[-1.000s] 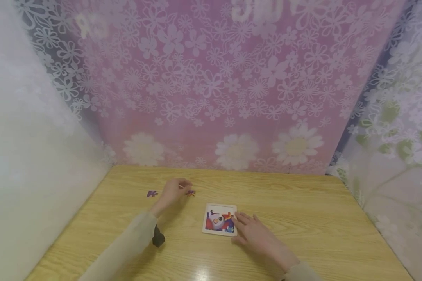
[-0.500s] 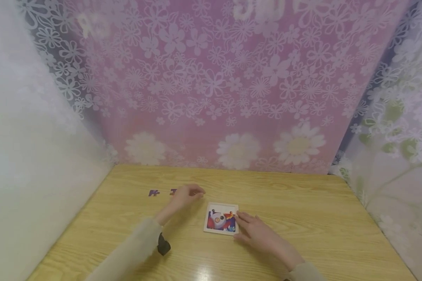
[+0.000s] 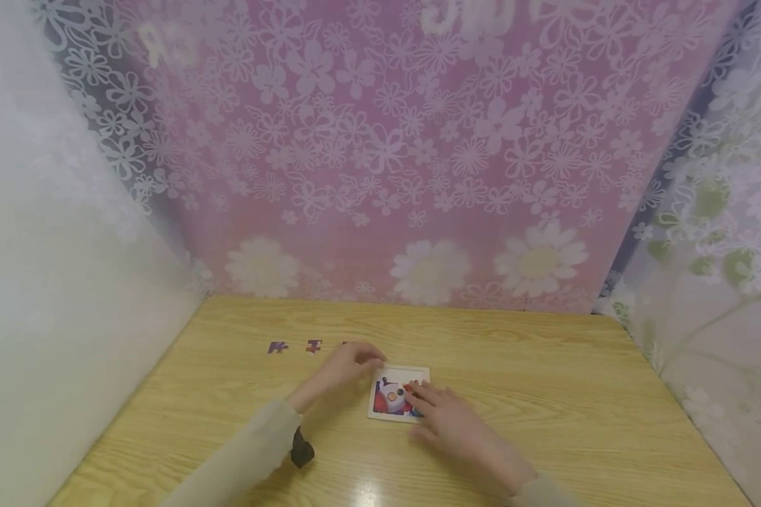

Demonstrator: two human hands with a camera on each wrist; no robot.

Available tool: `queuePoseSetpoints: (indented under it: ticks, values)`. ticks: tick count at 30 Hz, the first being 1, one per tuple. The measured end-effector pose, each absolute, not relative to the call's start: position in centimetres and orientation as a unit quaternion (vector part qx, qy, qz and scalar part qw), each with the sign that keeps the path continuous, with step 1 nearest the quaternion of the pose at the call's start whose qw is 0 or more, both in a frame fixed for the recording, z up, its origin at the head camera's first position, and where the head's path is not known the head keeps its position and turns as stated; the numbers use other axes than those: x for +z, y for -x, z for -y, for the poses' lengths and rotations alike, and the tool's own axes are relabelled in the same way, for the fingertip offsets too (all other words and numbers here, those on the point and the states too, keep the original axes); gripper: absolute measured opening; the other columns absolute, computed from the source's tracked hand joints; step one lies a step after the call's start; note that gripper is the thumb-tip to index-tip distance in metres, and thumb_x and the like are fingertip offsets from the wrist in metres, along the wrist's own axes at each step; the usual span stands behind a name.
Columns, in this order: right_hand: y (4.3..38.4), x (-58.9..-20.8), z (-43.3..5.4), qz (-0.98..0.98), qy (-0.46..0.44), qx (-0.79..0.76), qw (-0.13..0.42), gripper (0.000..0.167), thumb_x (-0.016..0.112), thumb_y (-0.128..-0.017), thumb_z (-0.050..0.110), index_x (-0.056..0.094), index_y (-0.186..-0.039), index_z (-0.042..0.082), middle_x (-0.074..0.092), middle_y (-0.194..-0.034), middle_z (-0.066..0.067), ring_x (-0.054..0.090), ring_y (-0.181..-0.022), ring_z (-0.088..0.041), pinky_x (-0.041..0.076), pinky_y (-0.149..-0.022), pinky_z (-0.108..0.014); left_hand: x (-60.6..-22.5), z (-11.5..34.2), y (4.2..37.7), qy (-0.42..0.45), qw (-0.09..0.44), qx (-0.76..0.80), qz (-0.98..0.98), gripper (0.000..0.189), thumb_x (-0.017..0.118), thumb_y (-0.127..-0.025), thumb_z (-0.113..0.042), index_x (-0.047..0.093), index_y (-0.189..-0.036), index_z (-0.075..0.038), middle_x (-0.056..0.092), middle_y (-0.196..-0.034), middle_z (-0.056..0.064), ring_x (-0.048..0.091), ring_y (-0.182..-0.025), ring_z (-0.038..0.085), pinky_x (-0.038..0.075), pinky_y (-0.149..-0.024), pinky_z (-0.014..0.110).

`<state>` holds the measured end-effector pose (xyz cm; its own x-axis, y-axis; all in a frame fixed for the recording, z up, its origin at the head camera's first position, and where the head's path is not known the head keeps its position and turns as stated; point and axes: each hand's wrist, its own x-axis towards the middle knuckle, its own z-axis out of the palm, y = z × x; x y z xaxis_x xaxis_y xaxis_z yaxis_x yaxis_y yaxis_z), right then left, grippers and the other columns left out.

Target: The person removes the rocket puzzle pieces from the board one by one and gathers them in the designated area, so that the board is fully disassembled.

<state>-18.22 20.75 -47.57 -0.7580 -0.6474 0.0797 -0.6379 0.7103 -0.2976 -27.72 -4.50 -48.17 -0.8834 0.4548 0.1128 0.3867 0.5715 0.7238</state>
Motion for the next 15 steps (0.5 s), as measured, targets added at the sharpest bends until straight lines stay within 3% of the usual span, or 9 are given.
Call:
queuePoseSetpoints:
  ticks: [15]
  values:
    - [17.4, -47.7, -18.8, -0.911, 0.376, -0.165, 0.037, 0.062, 0.054, -0.103, 0.044, 0.05, -0.148, 0.002, 0.042, -0.156, -0.018, 0.04, -0.142, -0.044, 0.03, -0.111, -0.067, -48.4, 4.2, 27.2, -0.249, 0.069, 0.386, -0.886, 0.016, 0.064, -0.102, -0.024, 0.077, -0.11, -0.017, 0.074, -0.103, -0.003, 0.066, -0.091, 0.01, 0.054, -0.079, 0.026]
